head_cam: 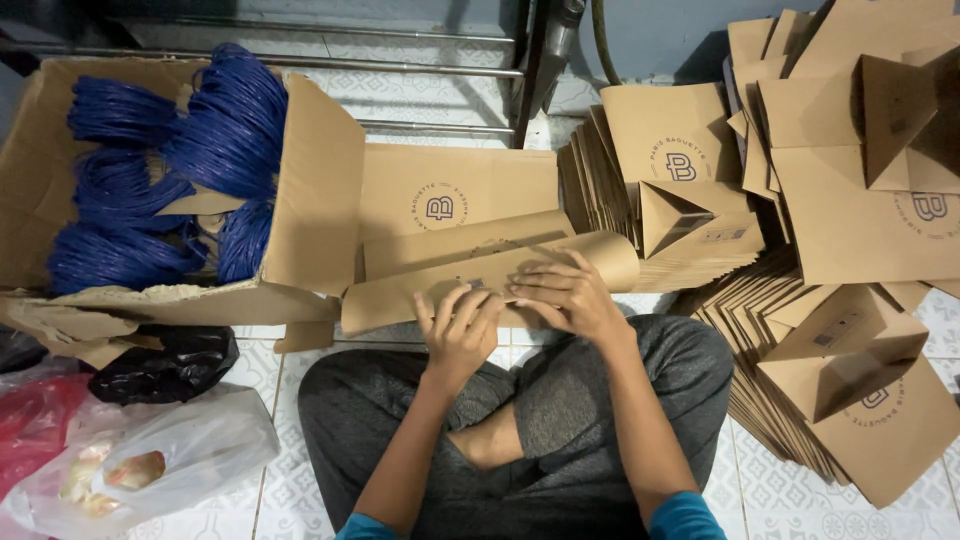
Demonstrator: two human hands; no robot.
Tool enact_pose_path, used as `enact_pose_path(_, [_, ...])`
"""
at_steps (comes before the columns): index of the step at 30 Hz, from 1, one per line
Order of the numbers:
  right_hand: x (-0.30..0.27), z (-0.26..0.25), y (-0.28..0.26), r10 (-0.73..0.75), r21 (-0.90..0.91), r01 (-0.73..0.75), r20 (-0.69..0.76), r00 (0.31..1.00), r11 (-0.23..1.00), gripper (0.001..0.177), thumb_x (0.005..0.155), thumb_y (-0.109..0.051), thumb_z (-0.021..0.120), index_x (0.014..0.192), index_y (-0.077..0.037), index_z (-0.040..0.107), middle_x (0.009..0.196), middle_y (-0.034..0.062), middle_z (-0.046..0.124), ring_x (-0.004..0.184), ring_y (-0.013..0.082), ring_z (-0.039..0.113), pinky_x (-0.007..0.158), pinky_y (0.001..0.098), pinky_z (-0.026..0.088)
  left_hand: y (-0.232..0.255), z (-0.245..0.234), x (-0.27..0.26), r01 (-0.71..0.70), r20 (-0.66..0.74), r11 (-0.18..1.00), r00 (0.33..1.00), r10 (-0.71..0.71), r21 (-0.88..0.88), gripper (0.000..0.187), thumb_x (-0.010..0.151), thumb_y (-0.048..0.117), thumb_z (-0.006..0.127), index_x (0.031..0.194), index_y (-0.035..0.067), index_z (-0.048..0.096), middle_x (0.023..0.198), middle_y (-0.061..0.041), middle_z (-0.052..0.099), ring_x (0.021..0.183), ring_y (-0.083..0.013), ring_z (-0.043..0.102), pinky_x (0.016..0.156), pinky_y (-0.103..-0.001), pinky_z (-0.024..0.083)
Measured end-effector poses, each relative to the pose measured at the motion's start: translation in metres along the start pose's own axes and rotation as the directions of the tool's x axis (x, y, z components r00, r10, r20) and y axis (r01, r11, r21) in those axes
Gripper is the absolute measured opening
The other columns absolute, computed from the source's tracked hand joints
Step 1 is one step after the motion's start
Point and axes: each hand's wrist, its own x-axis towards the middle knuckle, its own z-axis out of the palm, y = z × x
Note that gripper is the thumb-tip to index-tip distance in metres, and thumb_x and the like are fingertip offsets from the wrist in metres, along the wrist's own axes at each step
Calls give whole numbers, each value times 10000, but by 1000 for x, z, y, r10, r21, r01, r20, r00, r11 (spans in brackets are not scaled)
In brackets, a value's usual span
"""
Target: The person sits on the floor and folds flat cardboard paper bags into their final shape. They pick up a bag, fold the sides to create the bottom, and then place the finished bag onto a stack.
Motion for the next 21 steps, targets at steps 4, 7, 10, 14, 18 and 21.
enact_pose_path(4, [-12, 3, 4, 22, 12, -22, 2, 1000, 1000, 81, 938, -259, 741, 931, -222, 812, 961, -16, 811, 957, 184, 762, 1052, 450, 429, 7, 0, 7, -65, 47, 996, 997, 68, -53, 141, 929, 156, 738, 992, 278, 768, 958, 67, 710, 1012, -191, 676, 1067, -604, 316])
enact_pose_path(7, [-5, -4, -1, 15, 2, -15, 6, 1000, 1000, 106, 955, -267, 718, 946, -216, 810, 968, -15, 808, 960, 194, 759, 1054, 461, 432, 5, 7, 6, -62, 49, 997, 997, 64, -39, 180, 923, 131, 733, 1005, 287, 771, 957, 89, 709, 1017, -180, 663, 1040, -579, 352])
enact_pose_path(10, [3, -13, -11, 28, -4, -27, 41, 999, 1000, 88, 943, -217, 728, 924, -177, 804, 959, 9, 810, 952, 207, 761, 1043, 471, 440, 4, 6, 11, -50, 58, 999, 997, 51, -20, 179, 948, 120, 685, 904, 282, 750, 823, 104, 675, 944, -176, 676, 1053, -618, 334])
enact_pose_path(14, [4, -21, -4, 36, -33, -35, 26, 999, 999, 109, 953, -218, 722, 892, -173, 801, 930, 20, 808, 937, 209, 765, 979, 449, 475, 0, 15, 8, -50, 20, 997, 999, 49, 59, 170, 945, 169, 689, 837, 296, 725, 738, 114, 626, 863, -172, 674, 1039, -668, 337])
enact_pose_path(18, [-20, -45, 26, 129, -21, -128, 33, 991, 992, 111, 922, -229, 745, 868, -157, 811, 900, 40, 808, 936, 230, 771, 948, 436, 506, -3, 7, 22, -41, 3, 991, 999, 41, 126, 144, 956, 256, 716, 819, 298, 726, 694, 121, 605, 764, -165, 663, 1039, -677, 346])
enact_pose_path(21, [-47, -65, 41, 313, 1, -315, 86, 946, 949, 53, 869, -173, 788, 875, -132, 822, 889, 89, 799, 893, 296, 771, 983, 492, 528, -7, 9, 22, -36, 10, 994, 999, 36, 103, 142, 925, 198, 751, 823, 294, 729, 684, 115, 592, 720, -173, 643, 1033, -690, 347])
